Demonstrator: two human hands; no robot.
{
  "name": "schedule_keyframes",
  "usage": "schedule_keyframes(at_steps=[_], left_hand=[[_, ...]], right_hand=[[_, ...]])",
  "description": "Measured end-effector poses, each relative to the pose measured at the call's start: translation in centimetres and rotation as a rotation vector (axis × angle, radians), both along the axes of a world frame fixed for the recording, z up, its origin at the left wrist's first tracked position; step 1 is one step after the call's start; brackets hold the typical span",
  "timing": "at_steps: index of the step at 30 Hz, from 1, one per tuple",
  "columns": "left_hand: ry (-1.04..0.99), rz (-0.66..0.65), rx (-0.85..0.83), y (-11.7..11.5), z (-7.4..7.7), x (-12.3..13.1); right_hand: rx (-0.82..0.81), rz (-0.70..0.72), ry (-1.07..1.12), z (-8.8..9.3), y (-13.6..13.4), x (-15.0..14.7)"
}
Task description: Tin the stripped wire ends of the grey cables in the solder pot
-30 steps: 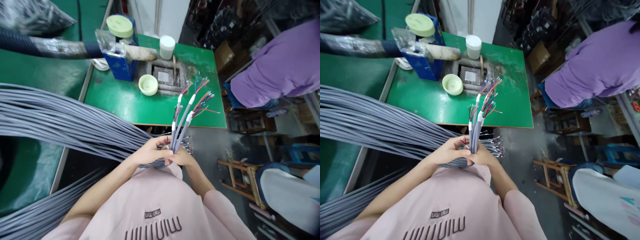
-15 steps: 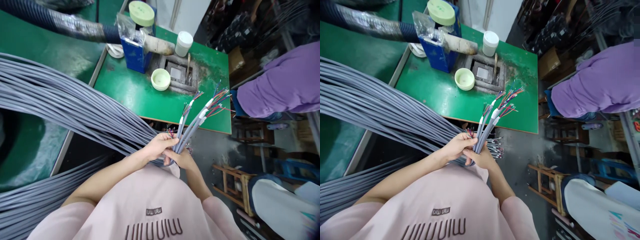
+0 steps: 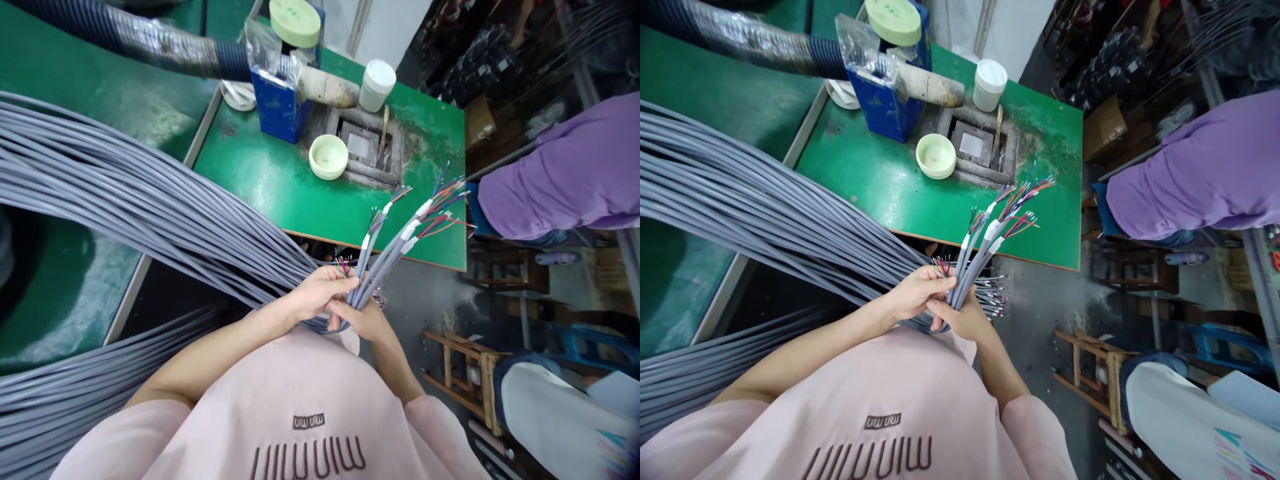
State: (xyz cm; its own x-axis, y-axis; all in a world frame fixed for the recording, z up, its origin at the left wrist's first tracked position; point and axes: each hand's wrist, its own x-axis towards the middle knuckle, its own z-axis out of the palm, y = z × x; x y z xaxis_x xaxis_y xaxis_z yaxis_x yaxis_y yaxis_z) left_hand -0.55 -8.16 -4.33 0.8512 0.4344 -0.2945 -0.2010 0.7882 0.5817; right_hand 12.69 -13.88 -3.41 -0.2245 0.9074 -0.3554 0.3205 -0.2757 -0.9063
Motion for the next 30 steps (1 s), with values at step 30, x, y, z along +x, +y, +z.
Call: schedule_keyframes(at_steps=[30], left_hand=[[0.074, 0.459, 0.123, 1.6, 3.1, -0.9]], right_hand=[[-0.146, 0.138, 0.060, -1.6, -1.4, 0.9]])
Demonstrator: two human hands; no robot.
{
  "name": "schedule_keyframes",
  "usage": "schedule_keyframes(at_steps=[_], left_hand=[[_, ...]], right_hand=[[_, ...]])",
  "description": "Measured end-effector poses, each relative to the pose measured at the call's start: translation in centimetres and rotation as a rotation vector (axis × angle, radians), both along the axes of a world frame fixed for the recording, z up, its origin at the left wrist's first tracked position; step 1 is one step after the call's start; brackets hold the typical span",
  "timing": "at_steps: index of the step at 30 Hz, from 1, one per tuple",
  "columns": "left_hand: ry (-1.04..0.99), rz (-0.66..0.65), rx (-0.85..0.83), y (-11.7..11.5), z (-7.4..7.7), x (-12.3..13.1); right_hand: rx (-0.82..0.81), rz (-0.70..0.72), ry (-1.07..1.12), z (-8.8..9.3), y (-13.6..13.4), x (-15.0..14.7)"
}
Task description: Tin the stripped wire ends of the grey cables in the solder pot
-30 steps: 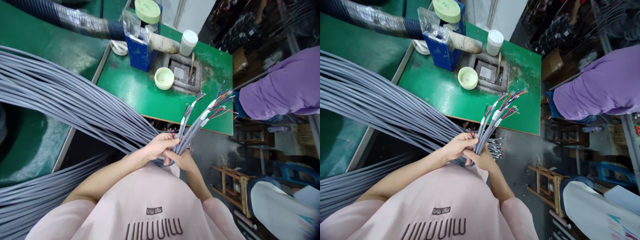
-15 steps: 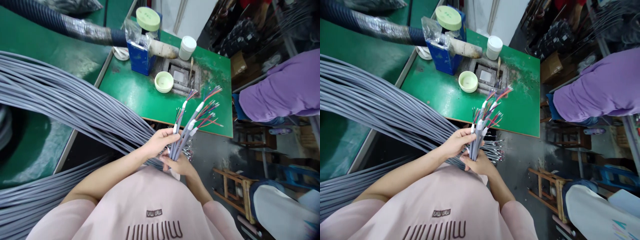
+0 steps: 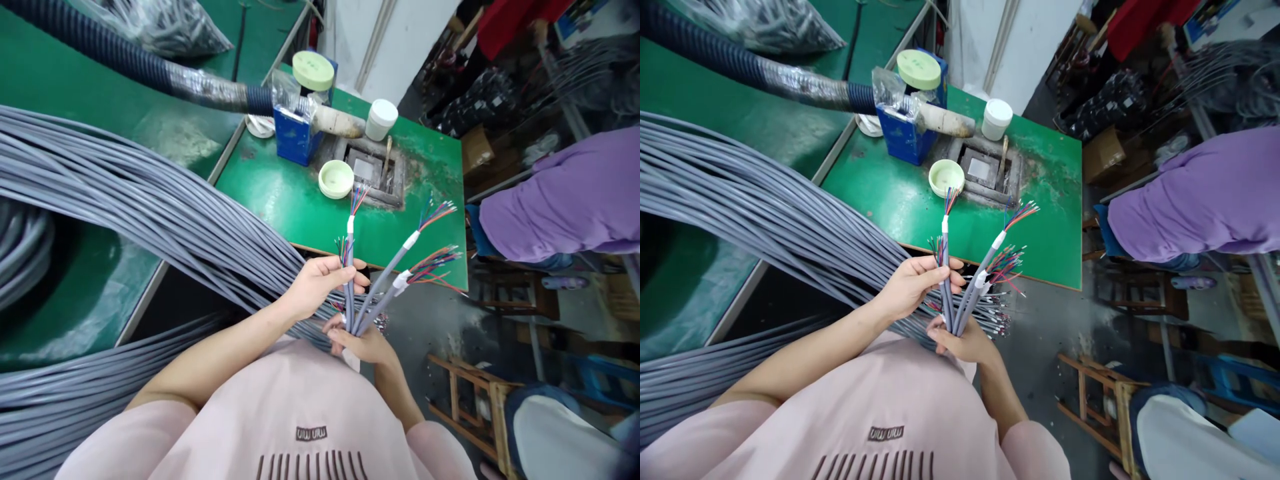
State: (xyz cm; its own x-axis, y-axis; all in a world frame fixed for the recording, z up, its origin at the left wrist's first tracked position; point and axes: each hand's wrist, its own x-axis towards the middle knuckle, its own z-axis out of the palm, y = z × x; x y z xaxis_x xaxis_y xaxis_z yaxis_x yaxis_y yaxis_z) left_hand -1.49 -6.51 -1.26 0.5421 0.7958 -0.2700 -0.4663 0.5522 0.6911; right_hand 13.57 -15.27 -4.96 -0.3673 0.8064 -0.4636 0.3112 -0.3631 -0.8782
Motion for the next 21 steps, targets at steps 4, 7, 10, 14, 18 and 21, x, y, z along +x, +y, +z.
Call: schedule_keyframes(at_steps=[4, 7, 10, 14, 18, 21], left_hand=[[0.006, -0.001, -0.002, -0.1, 0.0, 0.0], [0.004, 0.007, 0.001, -0.1, 0.0, 0.0], [0.005, 0.009, 0.022, 0.0, -0.1, -0.1], [0.003, 0.075, 0.097, 0.9, 0.2, -0.5], [0.003, 0.173, 0.175, 2.2, 1.2, -1.1], [0.034, 0.211, 0.205, 2.7, 1.8, -1.2]], right_hand=[[0.004, -0.002, -0.009, 0.0, -0.1, 0.0], [-0.003, 0.006, -0.011, 0.1, 0.0, 0.0], [-0.002, 0.007, -0.024, 0.0, 0.2, 0.1], [-0.029, -0.001, -0.022, -0.6, 0.4, 0.7], [-0.051, -0.022, 0.038, -1.8, 0.4, 1.6], [-0.064, -0.045, 0.108, -2.4, 0.5, 2.1]])
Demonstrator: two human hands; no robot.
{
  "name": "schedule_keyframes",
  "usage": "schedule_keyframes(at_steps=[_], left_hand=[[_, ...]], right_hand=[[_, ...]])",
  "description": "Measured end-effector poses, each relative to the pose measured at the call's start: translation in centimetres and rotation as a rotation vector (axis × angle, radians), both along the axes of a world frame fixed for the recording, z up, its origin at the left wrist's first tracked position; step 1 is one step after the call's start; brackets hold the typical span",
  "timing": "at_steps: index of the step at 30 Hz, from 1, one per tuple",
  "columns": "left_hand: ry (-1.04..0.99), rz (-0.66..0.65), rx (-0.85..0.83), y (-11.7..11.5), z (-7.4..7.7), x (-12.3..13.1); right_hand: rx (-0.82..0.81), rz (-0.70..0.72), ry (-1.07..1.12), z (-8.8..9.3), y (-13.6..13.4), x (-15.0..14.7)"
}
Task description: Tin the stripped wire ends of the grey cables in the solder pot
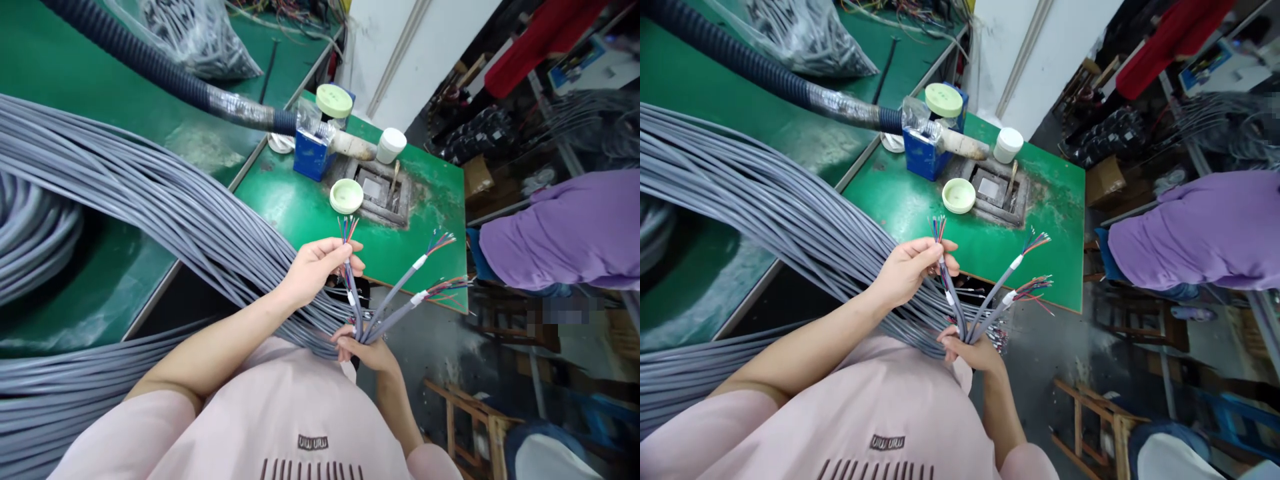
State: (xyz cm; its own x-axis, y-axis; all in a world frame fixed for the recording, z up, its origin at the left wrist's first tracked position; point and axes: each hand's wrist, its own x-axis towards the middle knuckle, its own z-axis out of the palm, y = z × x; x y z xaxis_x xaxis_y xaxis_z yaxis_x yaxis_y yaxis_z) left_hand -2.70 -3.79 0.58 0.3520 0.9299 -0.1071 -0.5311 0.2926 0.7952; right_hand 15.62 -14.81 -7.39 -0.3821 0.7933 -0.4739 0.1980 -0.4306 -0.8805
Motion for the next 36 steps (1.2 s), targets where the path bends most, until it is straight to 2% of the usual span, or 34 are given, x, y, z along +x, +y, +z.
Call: schedule_keyframes(at_steps=[28, 36], left_hand=[[-0.003, -0.013, -0.039, -0.4, -0.3, 0.2], [0.007, 0.093, -0.028, 0.9, 0.1, -0.1]], right_hand=[[-0.008, -0.002, 0.036, -0.4, -0.1, 0.4], [0.003, -0.012, 0.076, -1.0, -0.2, 0.8]])
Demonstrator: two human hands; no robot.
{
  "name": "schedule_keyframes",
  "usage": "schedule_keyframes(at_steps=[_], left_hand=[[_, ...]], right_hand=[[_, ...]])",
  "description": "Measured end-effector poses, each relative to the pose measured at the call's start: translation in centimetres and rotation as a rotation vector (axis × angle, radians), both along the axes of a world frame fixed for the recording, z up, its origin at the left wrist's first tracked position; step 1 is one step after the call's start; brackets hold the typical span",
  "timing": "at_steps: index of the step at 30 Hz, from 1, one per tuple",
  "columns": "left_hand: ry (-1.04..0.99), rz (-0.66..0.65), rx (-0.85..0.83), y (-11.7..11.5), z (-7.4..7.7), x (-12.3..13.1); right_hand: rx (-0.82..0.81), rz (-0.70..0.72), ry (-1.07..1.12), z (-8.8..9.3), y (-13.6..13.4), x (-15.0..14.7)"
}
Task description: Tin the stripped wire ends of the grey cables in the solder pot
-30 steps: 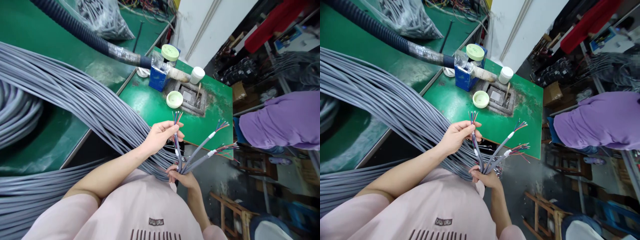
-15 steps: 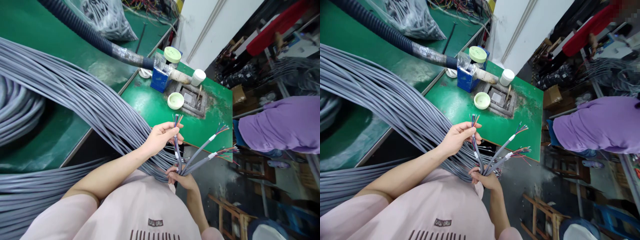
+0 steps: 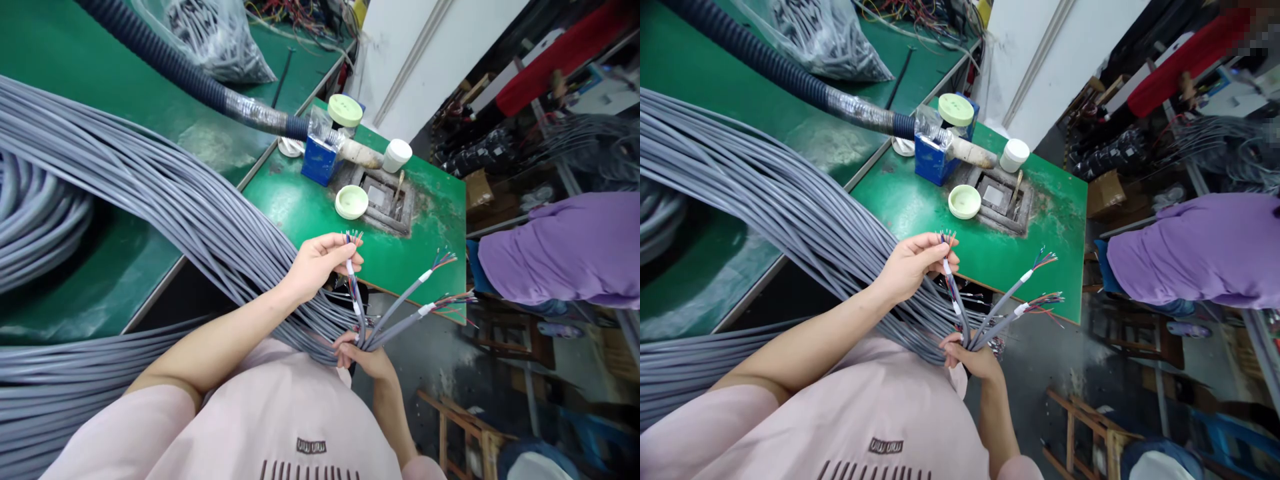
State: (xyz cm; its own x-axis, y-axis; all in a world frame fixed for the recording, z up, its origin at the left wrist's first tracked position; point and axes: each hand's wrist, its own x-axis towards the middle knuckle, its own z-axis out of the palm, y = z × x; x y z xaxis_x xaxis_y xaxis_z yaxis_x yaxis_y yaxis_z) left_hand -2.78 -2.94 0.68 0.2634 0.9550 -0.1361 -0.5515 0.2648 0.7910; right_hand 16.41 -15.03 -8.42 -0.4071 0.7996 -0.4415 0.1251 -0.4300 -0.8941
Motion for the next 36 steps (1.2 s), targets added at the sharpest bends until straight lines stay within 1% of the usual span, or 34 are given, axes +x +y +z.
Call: schedule_keyframes(at_steps=[4, 10, 13, 14, 15, 18, 19, 20, 22, 25, 27, 29, 31, 36], left_hand=[[0.011, 0.004, -0.006, 0.2, 0.2, -0.1], [0.004, 0.018, -0.013, 0.3, 0.0, 0.1], [-0.004, 0.027, -0.024, 0.4, 0.0, -0.1], [-0.001, 0.038, -0.030, 0.4, -0.1, -0.2], [0.008, 0.050, -0.033, 0.4, -0.2, -0.3], [0.032, 0.059, -0.027, 0.1, -0.6, -0.3], [0.023, 0.049, -0.025, 0.0, -0.8, -0.2], [0.002, 0.031, -0.025, -0.1, -1.0, -0.1], [-0.065, -0.041, -0.026, -0.4, -1.4, 0.3], [-0.179, -0.214, -0.012, -0.7, -1.6, 0.9], [-0.236, -0.312, 0.014, -0.8, -1.5, 1.3], [-0.264, -0.364, 0.038, -0.7, -1.3, 1.6], [-0.238, -0.354, 0.030, -0.6, -1.2, 1.8], [-0.090, -0.201, -0.117, -0.6, -0.9, 2.0]], right_hand=[[0.011, -0.001, 0.002, 0.0, -0.1, 0.0], [0.002, 0.001, -0.001, -0.1, -0.2, 0.1], [0.052, 0.008, 0.018, 0.0, -0.2, 0.3], [0.091, -0.013, 0.043, 0.0, -0.1, 0.4], [0.142, -0.061, 0.081, 0.2, 0.0, 0.5], [0.285, -0.286, 0.205, 0.8, 0.5, 0.8], [0.300, -0.333, 0.224, 1.1, 0.7, 0.8], [0.290, -0.333, 0.228, 1.5, 0.9, 0.8], [0.218, -0.238, 0.205, 2.3, 1.3, 0.5], [0.085, -0.079, 0.110, 3.5, 2.0, -0.3], [0.033, -0.043, 0.028, 4.1, 2.5, -1.1], [0.005, -0.029, -0.021, 4.5, 3.0, -1.7], [-0.019, -0.024, -0.044, 4.8, 3.5, -2.2], [-0.048, 0.011, -0.074, 5.0, 3.8, -2.7]])
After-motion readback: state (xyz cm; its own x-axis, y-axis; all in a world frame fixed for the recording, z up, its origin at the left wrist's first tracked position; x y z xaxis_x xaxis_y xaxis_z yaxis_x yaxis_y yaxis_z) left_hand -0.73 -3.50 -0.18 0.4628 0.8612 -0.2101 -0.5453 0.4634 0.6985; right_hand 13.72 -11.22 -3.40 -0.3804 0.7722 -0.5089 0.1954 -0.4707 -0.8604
